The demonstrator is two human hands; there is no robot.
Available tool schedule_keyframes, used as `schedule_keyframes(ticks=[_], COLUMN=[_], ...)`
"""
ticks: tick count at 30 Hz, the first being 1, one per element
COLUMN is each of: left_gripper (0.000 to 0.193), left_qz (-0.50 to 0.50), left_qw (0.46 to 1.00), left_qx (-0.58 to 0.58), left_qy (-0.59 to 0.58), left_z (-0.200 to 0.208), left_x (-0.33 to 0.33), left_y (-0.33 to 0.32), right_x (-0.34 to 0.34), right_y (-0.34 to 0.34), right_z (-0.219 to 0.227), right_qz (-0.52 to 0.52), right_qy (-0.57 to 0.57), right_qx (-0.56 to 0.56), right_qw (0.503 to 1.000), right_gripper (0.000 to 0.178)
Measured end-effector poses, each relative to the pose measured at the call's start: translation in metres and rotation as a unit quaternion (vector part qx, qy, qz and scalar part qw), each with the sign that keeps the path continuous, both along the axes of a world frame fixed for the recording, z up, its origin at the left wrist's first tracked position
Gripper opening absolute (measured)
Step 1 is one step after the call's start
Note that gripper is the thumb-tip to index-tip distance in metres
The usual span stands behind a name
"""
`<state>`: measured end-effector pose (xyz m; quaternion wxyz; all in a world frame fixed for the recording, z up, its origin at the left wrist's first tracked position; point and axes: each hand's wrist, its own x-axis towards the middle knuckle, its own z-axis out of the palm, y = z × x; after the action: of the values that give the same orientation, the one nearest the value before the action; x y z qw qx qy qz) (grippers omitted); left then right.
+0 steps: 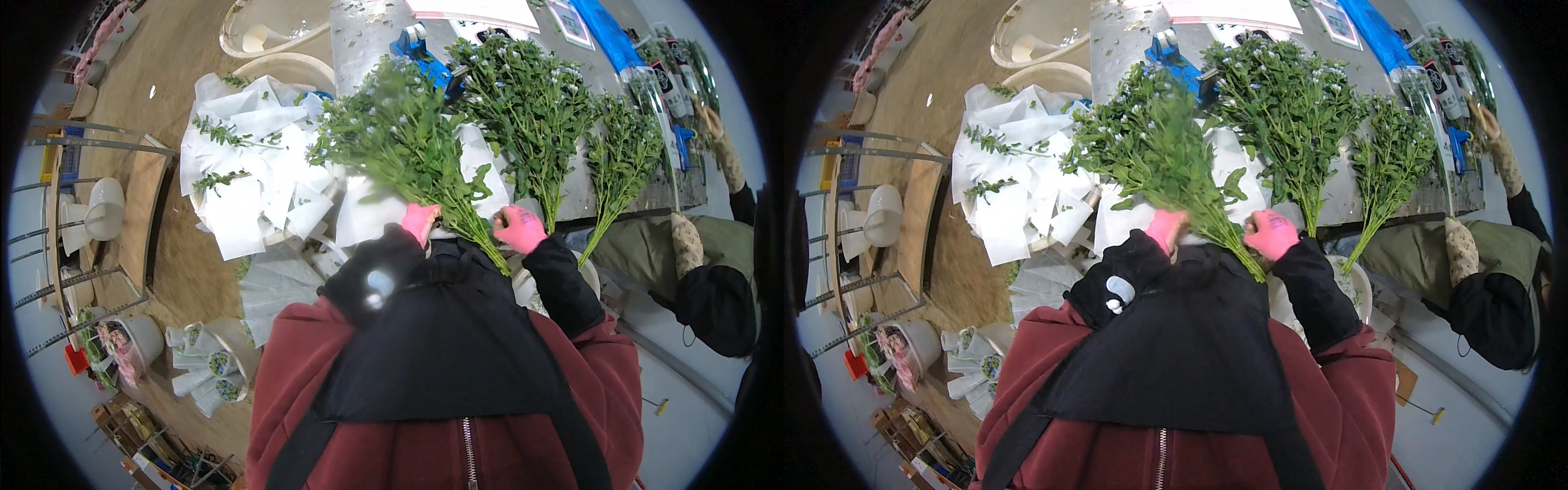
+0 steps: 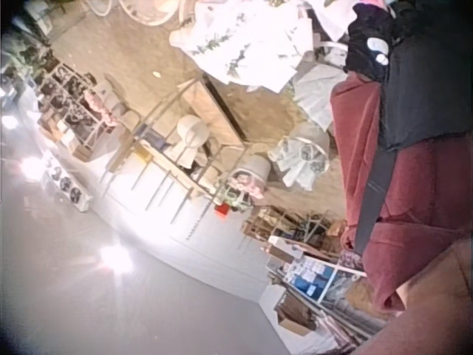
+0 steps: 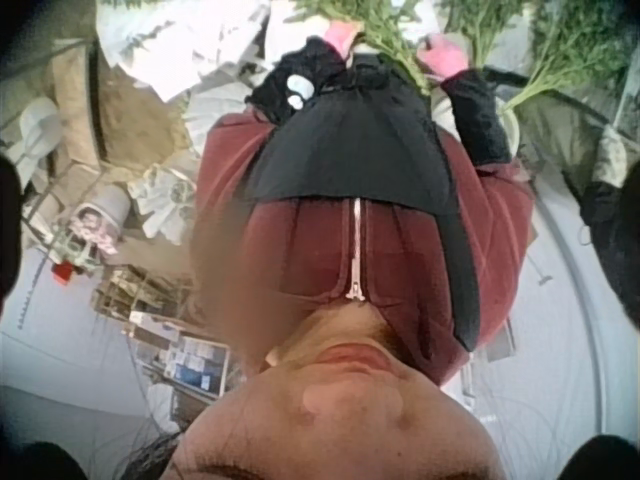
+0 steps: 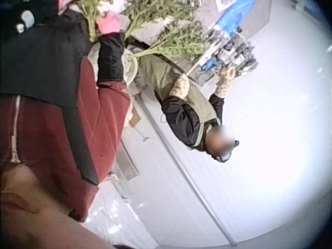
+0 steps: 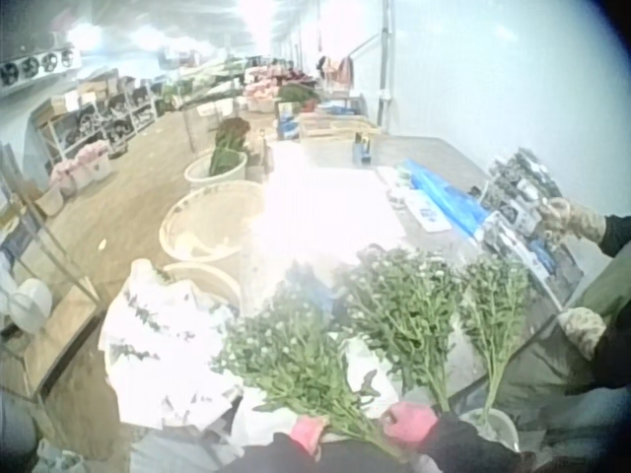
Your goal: The person arranges bouquets of green leafy stems with small blue flowers on a stainless steel table. They repeatedly pick up bunches, adjust the stems, and place them into white paper sleeves. A coworker is visible across the table performing similar actions.
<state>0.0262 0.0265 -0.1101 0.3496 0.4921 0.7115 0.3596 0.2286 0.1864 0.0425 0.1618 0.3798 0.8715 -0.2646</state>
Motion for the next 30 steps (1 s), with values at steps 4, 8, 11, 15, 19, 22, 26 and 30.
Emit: schedule_keyframes(ticks=[4,8,11,15,19,22,26,30], left_gripper=[0.027,0.027,0.028,0.027,0.031,0.022,0.022,0.017], left_qz=[0.079,0.090,0.156,0.172,0.132,0.175,0.121,0.249], left_qw=[0.992,0.984,0.943,0.933,0.956,0.937,0.957,0.871], left_qx=[0.042,0.123,-0.059,0.042,0.146,0.028,0.163,-0.009], left_qy=[-0.091,-0.094,-0.287,-0.313,-0.216,-0.303,-0.206,-0.423], left_z=[-0.013,0.002,0.026,0.051,0.062,0.064,0.067,0.072], left_x=[0.007,0.006,0.003,0.004,0.001,-0.003,-0.004,-0.002], left_y=[0.002,0.000,-0.005,-0.005,-0.010,-0.013,-0.009,-0.005], right_x=[0.042,0.044,0.008,-0.058,-0.083,-0.084,-0.090,-0.106], right_y=[0.015,0.012,-0.005,-0.028,-0.014,-0.006,-0.017,-0.026], right_z=[0.002,-0.004,-0.003,0.003,0.005,0.000,-0.006,-0.006], right_qz=[0.022,-0.026,-0.137,-0.059,-0.122,-0.133,-0.084,0.074], right_qy=[-0.125,-0.007,0.079,0.208,0.169,0.136,0.241,0.331], right_qx=[0.005,0.003,0.043,0.001,-0.095,-0.115,0.008,0.144], right_qw=[0.992,1.000,0.987,0.976,0.974,0.975,0.967,0.930], right_gripper=[0.022,0.022,0.030,0.068,0.078,0.078,0.067,0.048])
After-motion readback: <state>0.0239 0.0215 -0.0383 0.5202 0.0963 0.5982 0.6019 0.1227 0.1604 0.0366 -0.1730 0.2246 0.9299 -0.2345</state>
